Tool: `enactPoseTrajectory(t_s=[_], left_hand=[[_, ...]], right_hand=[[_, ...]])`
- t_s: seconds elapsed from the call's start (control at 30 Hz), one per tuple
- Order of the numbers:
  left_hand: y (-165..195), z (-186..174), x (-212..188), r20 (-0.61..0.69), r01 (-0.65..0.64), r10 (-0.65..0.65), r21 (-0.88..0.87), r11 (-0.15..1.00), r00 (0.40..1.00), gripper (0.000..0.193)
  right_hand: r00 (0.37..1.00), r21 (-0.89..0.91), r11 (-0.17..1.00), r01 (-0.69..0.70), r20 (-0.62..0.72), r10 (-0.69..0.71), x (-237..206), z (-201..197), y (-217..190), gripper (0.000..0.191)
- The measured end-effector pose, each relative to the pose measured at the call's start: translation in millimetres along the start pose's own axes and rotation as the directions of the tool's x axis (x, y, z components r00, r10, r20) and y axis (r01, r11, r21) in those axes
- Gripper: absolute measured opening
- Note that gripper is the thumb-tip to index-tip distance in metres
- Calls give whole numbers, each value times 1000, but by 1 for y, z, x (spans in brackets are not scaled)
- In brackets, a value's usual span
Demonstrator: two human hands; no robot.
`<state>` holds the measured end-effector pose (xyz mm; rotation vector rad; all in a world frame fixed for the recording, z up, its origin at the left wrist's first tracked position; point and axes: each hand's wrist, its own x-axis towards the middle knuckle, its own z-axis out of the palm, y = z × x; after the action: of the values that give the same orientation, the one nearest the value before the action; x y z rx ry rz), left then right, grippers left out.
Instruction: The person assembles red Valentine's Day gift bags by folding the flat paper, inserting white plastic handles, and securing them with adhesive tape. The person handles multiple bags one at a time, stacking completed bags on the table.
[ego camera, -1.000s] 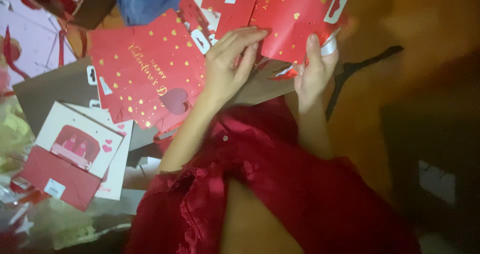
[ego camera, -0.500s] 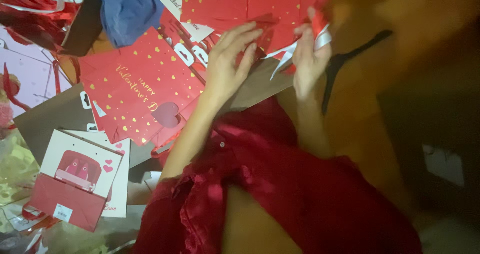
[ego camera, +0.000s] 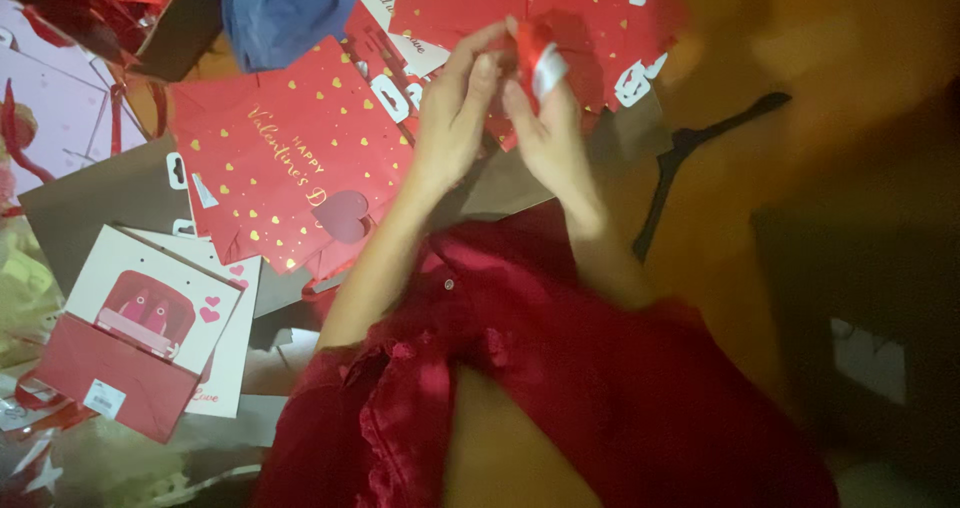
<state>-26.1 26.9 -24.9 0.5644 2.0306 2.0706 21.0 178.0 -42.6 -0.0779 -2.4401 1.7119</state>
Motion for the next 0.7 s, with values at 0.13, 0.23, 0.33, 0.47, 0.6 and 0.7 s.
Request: enactPoseTrajectory(t_s=[0.13, 0.23, 0.33, 0.47, 0.6, 0.7], left_hand=[[-10, -7, 4, -34, -71, 70, -23, 997, 997, 60], [-22, -21, 5, -79, -67, 63, -47, 997, 995, 53], [-34, -41, 8, -79, 41, -66, -276, 960, 995, 42], [-40, -67, 5, -157, 119, -160, -244, 962, 975, 40], [-28, -88, -8, -351, 145, -22, 330, 933, 936, 45], [-21, -100, -15, -379, 286, -216, 140, 948, 900, 35]], right_hand=[[997, -247, 968, 47, 69, -31, 20, 21, -6, 26], [965, -261, 931, 257, 114, -234, 28, 40, -14, 26], [926, -310, 875, 372, 194, -325, 40, 55, -19, 27], [923, -342, 874, 345, 291, -251, 50, 74, -21, 31], [926, -547, 769, 331, 344, -154, 57, 89, -25, 47], [866, -414, 764, 494, 305, -395, 55, 96, -30, 50]])
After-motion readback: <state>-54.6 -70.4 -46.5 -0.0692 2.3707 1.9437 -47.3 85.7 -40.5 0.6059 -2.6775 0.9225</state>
